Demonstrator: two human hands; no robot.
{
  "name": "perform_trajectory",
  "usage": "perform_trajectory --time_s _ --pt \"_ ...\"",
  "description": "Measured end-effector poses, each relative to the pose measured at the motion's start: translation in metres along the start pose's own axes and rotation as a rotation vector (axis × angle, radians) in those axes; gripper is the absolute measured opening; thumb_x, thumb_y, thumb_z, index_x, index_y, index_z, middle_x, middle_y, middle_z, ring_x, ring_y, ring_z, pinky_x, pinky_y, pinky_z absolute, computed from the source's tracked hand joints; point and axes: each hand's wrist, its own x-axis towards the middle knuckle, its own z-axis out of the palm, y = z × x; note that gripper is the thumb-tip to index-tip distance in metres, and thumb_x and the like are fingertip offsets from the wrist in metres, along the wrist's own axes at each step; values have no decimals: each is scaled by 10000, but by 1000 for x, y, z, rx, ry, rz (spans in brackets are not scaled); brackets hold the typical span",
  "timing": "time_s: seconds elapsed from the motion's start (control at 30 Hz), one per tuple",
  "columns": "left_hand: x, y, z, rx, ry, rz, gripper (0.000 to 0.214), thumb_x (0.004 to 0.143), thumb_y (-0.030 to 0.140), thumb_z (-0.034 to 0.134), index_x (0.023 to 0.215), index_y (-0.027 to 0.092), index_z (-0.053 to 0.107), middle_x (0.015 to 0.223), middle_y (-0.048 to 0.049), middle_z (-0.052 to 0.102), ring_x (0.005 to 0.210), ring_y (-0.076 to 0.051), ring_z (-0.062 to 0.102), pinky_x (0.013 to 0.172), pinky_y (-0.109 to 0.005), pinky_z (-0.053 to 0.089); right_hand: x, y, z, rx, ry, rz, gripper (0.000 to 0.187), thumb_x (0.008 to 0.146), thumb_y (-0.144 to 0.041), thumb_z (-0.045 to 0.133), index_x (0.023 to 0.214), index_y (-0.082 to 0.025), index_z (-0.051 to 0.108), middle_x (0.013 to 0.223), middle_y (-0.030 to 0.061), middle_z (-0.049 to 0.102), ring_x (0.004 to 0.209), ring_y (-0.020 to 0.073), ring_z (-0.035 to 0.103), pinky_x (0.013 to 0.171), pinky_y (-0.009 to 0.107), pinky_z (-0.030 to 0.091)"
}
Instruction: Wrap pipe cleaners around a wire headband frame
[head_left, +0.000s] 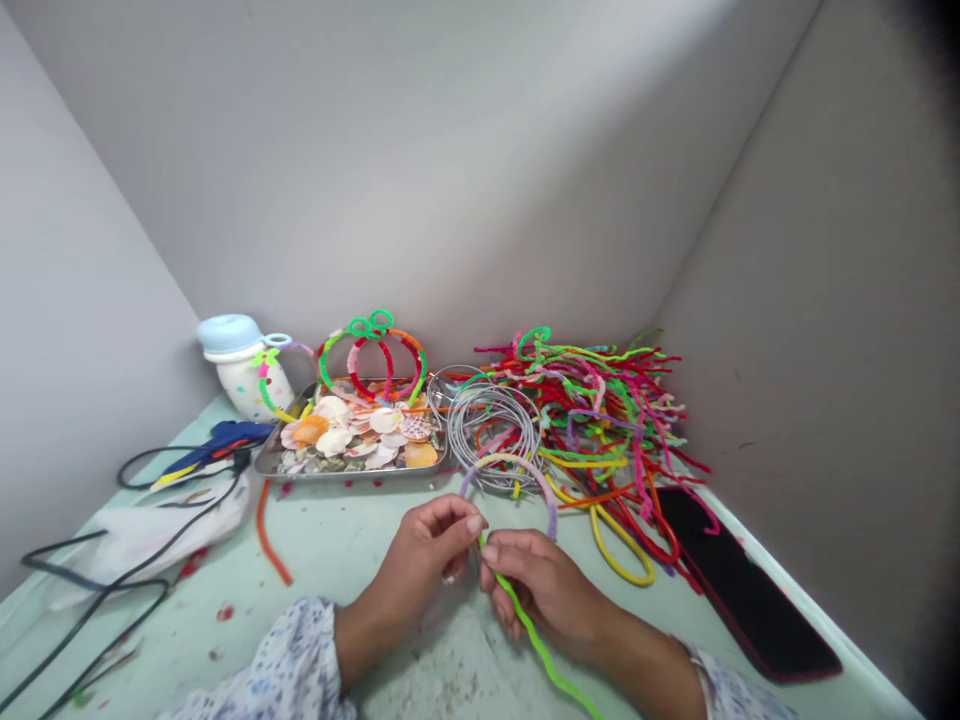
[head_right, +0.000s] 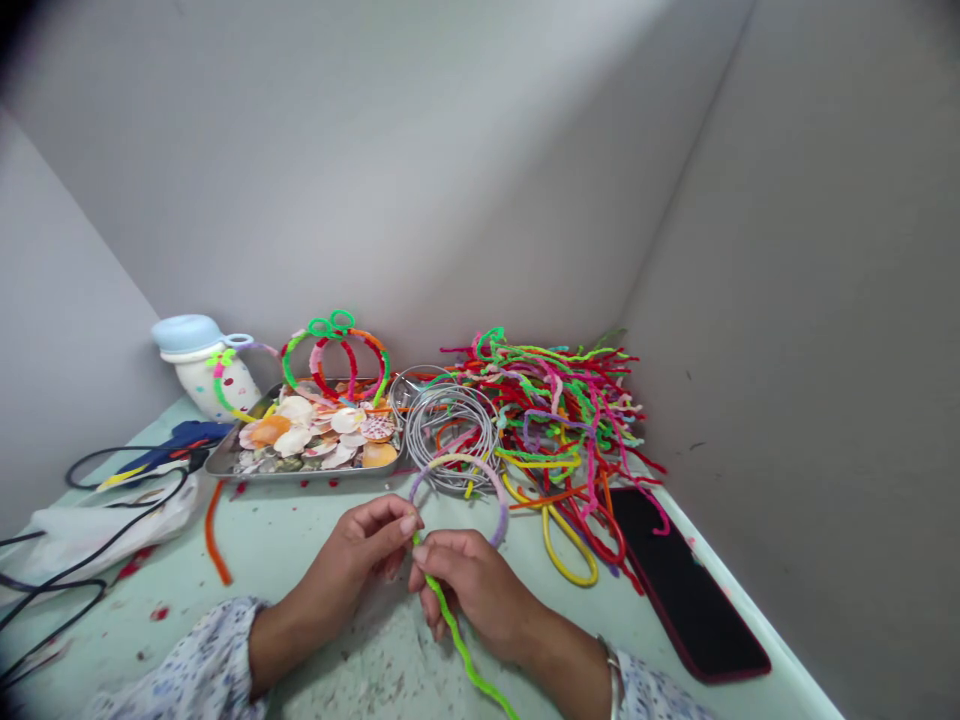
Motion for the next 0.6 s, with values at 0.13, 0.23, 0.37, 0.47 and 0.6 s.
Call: perform_trajectory --time_s 0.13,0.23,0.37,0.47,0.6 --pt "8 -2 -3 -100 28 7 242 777 371 716 776 153 612 509 66 462 444 -62 377 465 -188 274 0 0 0 -22 13 -11 330 844 -443 607 717 -138 599 465 -33 573 353 79 482 397 183 355" --pt "10 -4 -6 -149 40 -10 226 780 352 715 764 149 618 517 58 484 438 -59 393 466 -186 273 -1 -2 3 -70 31 -4 358 841 -478 609 719 -143 592 478 -34 574 366 78 491 399 183 333" --pt "10 -2 -8 -257 40 -69 216 752 320 728 724 146 602 521 54 506 422 -50 396 451 -182 254 -1 -4 6 -164 60 -6 390 824 -530 608 718 -157 581 479 -45 558 373 74 472 391 186 327" --pt "10 -1 -7 -319 46 -77 210 739 295 734 712 145 590 512 62 489 430 -43 376 455 -174 253 1 -3 6 -233 98 -14 391 823 -543 598 724 -166 572 475 -53 550 354 67 439 360 180 274" --pt "12 -2 -8 -334 46 -60 214 783 304 711 724 145 581 502 68 467 444 -45 368 471 -168 276 2 -3 6 -257 136 -33 409 824 -567 584 735 -168 574 468 -57 537 354 68 428 365 184 264"
